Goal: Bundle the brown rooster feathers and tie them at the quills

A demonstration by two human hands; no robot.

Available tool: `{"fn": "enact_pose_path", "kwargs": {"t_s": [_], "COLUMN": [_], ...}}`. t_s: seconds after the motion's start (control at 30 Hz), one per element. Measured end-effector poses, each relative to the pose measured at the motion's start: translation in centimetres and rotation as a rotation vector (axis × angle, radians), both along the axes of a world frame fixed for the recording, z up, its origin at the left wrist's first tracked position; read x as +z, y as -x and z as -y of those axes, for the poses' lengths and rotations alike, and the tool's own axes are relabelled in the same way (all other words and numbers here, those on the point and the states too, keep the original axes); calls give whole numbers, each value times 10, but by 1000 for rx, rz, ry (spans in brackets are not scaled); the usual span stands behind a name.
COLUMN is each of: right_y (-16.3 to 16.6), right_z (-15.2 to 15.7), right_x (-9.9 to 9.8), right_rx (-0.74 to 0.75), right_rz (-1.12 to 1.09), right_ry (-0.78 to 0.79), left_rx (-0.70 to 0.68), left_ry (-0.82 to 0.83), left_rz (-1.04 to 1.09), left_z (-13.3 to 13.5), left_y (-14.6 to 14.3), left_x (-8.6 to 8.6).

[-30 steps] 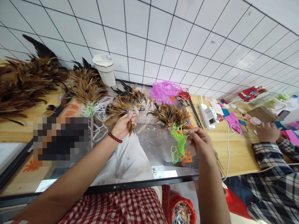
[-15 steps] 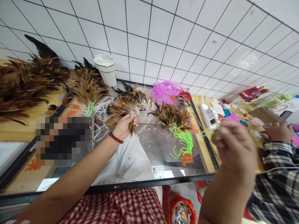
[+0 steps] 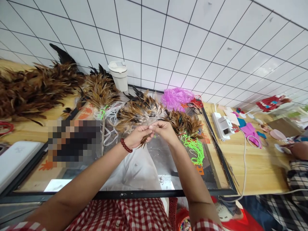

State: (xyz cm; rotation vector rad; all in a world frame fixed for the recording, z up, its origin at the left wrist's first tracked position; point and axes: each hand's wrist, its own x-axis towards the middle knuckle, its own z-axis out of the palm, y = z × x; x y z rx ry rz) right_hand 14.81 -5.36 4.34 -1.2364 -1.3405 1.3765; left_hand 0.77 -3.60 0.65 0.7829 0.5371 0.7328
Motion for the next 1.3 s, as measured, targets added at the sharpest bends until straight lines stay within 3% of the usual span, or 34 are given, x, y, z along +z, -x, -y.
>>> {"fn": "enact_pose_path", "kwargs": {"t_s": [0.1, 0.23, 0.33, 0.37, 0.43, 0.5, 0.67, 0.87, 1.1, 1.3], "right_y": [-3, -28, -50, -54, -55, -48, -32, -28, -13, -12], "right_z": [-1, 12, 21, 21, 19, 13, -5, -5, 12, 11], "right_x": [2, 18, 22, 19, 10, -2, -24, -22, -2, -2], "right_rx": [-90, -127, 160, 189, 77, -31, 126, 229, 191, 117], "right_rz": [39, 268, 606, 779, 1112, 1293, 1350, 1375, 1409, 1466], "right_ry": [-89, -176, -81, -67, -78, -135, -277, -285, -426, -514], "left_rx": [36, 255, 368, 392, 425, 436, 443, 466, 360, 235], "left_ry": [-1, -11, 18, 26, 38, 42, 39, -26, -235, -284], "left_rz": [-5, 27, 46, 42, 24, 2, -34, -105, -380, -455], "left_z": [-5, -15, -21, -22, -22, -21, -20, -18, -12, -6], "left_y": [4, 11, 14, 14, 12, 10, 7, 6, -2, -2], "left_x": [-1, -1, -1, -2, -5, -7, -11, -9, -16, -10]}}
